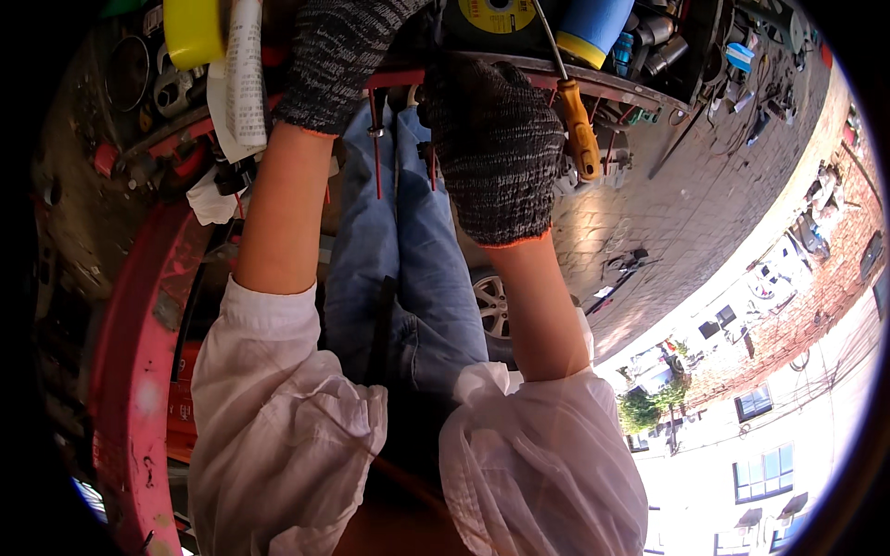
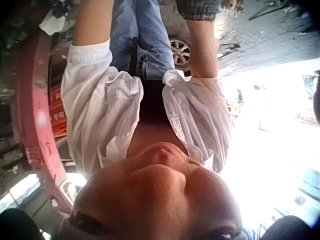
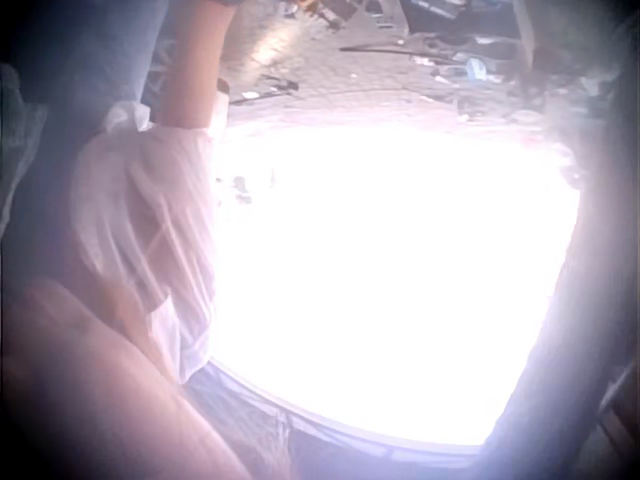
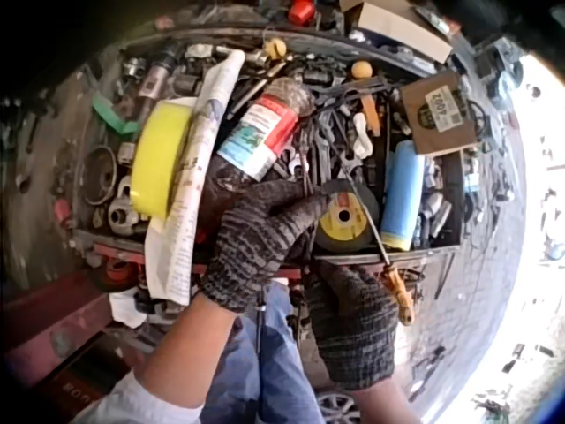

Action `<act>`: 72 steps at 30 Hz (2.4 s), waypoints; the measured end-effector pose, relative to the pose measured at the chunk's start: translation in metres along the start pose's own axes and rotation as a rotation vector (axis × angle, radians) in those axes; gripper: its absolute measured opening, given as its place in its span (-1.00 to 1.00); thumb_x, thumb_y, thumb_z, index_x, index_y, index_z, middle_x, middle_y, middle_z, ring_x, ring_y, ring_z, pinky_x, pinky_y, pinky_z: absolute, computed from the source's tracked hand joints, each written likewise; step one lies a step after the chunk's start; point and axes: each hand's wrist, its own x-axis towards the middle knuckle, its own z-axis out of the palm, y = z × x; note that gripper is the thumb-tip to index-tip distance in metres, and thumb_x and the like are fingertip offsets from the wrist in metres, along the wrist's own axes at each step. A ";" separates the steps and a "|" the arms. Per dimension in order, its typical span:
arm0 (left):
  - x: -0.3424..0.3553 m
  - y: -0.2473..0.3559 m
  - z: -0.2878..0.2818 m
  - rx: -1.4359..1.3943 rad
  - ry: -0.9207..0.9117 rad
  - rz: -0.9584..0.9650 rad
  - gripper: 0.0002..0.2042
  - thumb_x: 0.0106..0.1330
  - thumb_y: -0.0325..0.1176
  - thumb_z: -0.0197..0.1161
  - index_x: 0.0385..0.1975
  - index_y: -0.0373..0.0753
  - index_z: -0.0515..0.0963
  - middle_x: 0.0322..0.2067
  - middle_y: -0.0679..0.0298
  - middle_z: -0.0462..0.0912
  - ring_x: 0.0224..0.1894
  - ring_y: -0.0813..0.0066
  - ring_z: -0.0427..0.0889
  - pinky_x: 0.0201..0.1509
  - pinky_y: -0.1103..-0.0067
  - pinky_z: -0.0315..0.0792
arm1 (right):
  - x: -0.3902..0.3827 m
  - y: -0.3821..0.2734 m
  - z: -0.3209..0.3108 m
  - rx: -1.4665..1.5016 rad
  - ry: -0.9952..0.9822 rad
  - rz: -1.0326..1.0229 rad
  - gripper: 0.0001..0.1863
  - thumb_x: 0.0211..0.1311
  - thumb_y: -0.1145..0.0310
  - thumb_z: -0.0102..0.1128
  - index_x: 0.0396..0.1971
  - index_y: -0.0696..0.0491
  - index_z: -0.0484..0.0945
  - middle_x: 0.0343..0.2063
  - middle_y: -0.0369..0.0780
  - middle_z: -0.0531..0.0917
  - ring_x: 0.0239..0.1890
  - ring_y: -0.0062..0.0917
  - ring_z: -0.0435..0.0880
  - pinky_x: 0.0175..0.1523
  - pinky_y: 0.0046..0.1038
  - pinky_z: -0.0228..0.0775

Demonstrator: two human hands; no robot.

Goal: The person holds a black electrical connector with red and blue wires, manipulating it with gloved hands. They use a knife to strip the wire insulation and then use a screwdriver to adjust the internal components of the connector.

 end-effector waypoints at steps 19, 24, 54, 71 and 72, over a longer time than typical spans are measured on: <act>-0.009 -0.006 -0.022 0.238 -0.158 0.005 -0.71 0.21 -0.29 0.42 -0.19 -0.38 0.69 -0.22 0.03 0.74 -0.16 0.18 0.70 0.00 0.37 0.55 | -0.002 -0.002 0.006 -0.150 -0.037 -0.007 -0.77 0.33 0.40 0.23 -0.06 0.07 0.69 -0.19 -0.07 0.74 -0.12 -0.25 0.74 0.00 -0.36 0.56; -0.010 -0.010 -0.019 0.247 -0.116 0.033 -0.74 0.21 -0.31 0.41 -0.19 -0.35 0.70 -0.22 0.04 0.75 -0.15 0.17 0.71 0.01 0.37 0.54 | -0.006 0.000 0.009 -0.305 -0.059 -0.054 -0.76 0.32 0.41 0.21 -0.06 0.09 0.68 -0.18 -0.07 0.74 -0.12 -0.23 0.73 0.02 -0.33 0.55; -0.012 -0.002 -0.024 0.294 -0.190 -0.018 -0.66 0.19 -0.29 0.44 -0.13 -0.39 0.65 -0.14 0.04 0.70 -0.07 0.15 0.66 0.05 0.35 0.51 | -0.022 0.006 0.012 -0.238 -0.055 -0.037 -0.75 0.29 0.42 0.23 -0.05 0.09 0.66 -0.19 -0.07 0.73 -0.16 -0.19 0.72 -0.06 -0.29 0.56; 0.000 -0.020 -0.012 0.500 -0.052 0.069 -0.68 0.19 -0.28 0.40 -0.14 -0.38 0.66 -0.15 -0.04 0.70 -0.04 0.06 0.66 0.10 0.30 0.51 | -0.034 0.021 0.042 -0.245 0.101 -0.169 -0.55 0.28 0.39 0.22 0.19 -0.02 0.54 -0.24 -0.16 0.70 -0.28 -0.24 0.70 -0.26 -0.30 0.56; 0.002 -0.019 -0.012 0.504 -0.054 0.065 -0.68 0.19 -0.28 0.40 -0.15 -0.38 0.66 -0.16 -0.04 0.70 -0.05 0.06 0.66 0.10 0.30 0.51 | -0.035 0.024 0.046 -0.206 0.119 -0.191 -0.55 0.28 0.39 0.22 0.19 -0.02 0.53 -0.23 -0.15 0.70 -0.27 -0.23 0.70 -0.24 -0.30 0.57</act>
